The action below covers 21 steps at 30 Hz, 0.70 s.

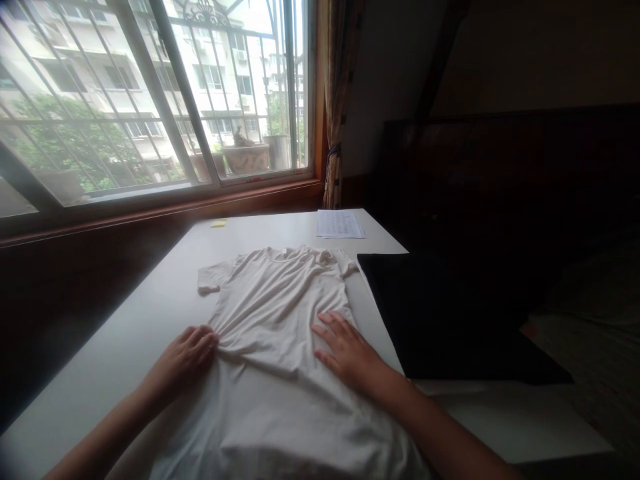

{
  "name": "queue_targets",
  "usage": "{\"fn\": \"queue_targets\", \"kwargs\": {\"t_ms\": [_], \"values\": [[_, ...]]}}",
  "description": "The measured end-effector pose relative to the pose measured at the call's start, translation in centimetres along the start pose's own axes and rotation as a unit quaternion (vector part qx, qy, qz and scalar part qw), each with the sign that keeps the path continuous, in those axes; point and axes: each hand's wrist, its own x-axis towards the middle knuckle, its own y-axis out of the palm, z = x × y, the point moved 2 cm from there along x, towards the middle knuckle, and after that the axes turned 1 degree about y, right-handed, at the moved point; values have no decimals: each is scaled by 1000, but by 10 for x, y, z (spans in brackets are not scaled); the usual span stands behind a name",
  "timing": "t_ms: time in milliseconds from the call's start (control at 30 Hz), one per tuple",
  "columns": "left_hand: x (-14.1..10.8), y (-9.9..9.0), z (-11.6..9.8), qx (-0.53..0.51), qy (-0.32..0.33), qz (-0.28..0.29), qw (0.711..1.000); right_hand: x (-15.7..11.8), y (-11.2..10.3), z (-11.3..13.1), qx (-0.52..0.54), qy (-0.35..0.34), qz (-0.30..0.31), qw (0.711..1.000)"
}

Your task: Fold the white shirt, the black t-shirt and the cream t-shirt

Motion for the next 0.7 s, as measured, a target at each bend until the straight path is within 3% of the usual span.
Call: {"fn": "queue_targets", "kwargs": {"t_ms": [200, 333, 433, 567, 700], "values": [[-67, -20, 14, 36, -27, -2, 999, -6, 8, 35, -16, -38, -13, 999], [-93, -49, 1, 16, -9, -4, 1000, -19, 9, 46, -18, -48, -15, 999], [-91, -62, -26, -16, 7, 19, 1000, -34, 11, 44, -20, -26, -23, 999], [-76, -59, -66, -66, 57, 64, 994, -62, 10, 41, -9, -11, -47, 999], [-61, -63, -87, -141, 83, 101, 981, -84, -9, 45, 51, -10, 15, 999]]}}
